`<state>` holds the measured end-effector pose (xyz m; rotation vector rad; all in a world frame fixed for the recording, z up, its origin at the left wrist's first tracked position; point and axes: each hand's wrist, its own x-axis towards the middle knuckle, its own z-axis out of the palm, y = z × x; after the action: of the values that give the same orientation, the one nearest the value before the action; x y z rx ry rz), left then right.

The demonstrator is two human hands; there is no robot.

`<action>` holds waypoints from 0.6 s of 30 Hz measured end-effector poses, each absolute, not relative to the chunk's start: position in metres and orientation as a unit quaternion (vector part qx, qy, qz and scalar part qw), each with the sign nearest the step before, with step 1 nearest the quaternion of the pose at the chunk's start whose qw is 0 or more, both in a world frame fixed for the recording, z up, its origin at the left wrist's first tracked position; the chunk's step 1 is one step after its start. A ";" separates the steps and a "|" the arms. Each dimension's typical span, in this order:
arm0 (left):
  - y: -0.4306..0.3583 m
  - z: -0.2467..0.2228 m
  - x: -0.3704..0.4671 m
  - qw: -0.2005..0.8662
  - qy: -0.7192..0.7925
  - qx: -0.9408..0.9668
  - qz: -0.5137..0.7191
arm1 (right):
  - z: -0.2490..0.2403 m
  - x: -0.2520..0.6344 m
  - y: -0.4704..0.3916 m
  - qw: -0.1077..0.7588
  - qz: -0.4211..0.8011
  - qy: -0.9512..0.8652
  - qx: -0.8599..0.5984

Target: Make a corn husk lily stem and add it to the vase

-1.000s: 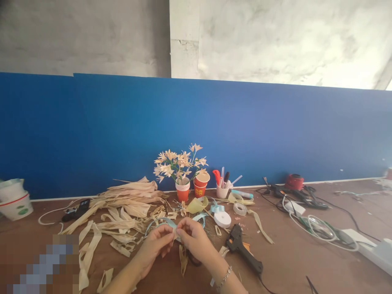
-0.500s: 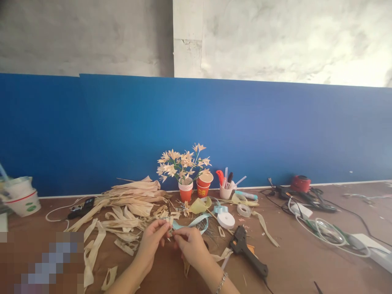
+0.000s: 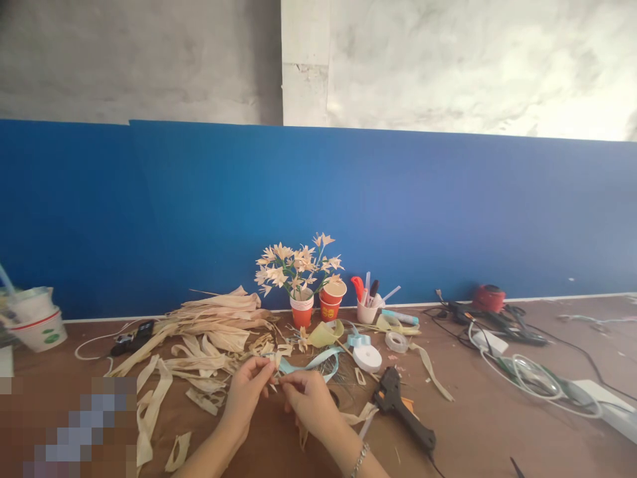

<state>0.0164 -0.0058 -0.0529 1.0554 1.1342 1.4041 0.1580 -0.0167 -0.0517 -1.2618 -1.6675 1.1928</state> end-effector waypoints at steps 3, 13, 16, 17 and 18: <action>-0.006 -0.052 0.017 0.500 0.471 0.436 0.581 | -0.051 0.158 -0.017 0.356 0.473 -0.635 -0.496; -0.007 -0.049 0.017 0.499 0.473 0.442 0.576 | -0.050 0.156 -0.018 0.348 0.492 -0.629 -0.492; -0.008 -0.048 0.018 0.498 0.474 0.445 0.574 | -0.049 0.156 -0.018 0.345 0.503 -0.627 -0.485; -0.009 -0.048 0.018 0.497 0.474 0.446 0.574 | -0.049 0.156 -0.018 0.344 0.507 -0.625 -0.484; -0.009 -0.047 0.018 0.497 0.473 0.447 0.575 | -0.049 0.156 -0.019 0.342 0.510 -0.624 -0.483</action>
<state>0.0179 -0.0089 -0.0472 1.0816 1.1451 1.3922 0.1557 -0.0186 -0.0491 -1.2557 -1.6228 1.3265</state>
